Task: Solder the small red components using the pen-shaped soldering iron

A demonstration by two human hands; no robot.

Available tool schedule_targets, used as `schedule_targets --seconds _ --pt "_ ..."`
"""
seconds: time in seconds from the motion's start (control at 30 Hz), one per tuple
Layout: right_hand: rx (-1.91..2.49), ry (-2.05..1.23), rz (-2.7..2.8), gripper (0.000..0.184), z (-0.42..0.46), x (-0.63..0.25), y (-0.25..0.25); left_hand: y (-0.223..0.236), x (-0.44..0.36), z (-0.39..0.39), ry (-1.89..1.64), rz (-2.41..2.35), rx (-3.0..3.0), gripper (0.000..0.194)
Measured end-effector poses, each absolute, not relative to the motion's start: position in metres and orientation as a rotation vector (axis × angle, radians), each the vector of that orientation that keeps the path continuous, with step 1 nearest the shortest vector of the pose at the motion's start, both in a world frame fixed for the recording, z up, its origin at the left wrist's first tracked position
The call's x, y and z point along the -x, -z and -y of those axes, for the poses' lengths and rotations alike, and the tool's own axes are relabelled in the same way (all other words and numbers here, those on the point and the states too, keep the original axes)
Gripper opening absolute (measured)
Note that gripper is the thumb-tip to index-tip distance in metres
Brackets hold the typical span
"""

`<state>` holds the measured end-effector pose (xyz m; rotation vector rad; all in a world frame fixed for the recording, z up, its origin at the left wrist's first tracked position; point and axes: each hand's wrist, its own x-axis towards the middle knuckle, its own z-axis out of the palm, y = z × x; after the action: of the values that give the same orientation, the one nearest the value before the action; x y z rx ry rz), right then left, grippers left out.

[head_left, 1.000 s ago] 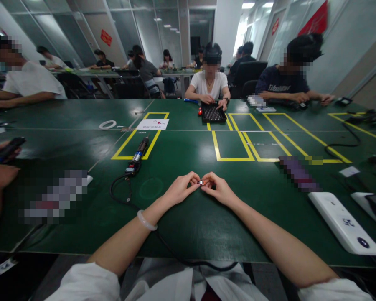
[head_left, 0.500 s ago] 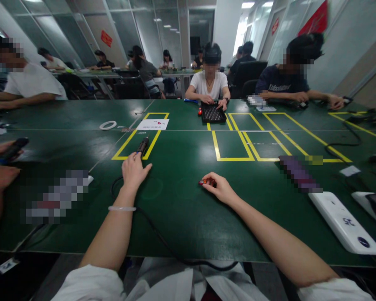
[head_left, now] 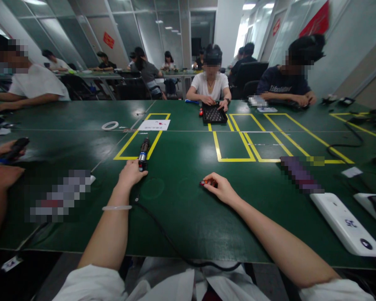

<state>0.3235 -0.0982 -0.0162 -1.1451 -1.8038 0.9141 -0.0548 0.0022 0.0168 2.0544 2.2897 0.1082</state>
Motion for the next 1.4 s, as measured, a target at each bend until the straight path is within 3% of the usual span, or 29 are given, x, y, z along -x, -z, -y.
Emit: schedule_targets --seconds 0.23,0.67,1.2,1.4 --pt "1.17 -0.909 1.802 0.016 0.097 -0.32 0.015 -0.028 -0.002 0.021 -0.042 -2.271 -2.149 0.061" --pt "1.166 -0.804 1.822 0.008 0.096 -0.321 0.02 -0.019 -0.114 0.077 -0.272 -1.672 -2.559 0.063" --pt "1.061 -0.691 1.991 0.004 0.099 -0.322 0.015 -0.017 -0.123 0.091 -0.403 -1.34 -2.598 0.064" --pt "1.032 -0.702 2.013 0.012 0.099 -0.327 0.015 -0.015 -0.123 0.091 -0.424 -1.329 -2.59 0.065"
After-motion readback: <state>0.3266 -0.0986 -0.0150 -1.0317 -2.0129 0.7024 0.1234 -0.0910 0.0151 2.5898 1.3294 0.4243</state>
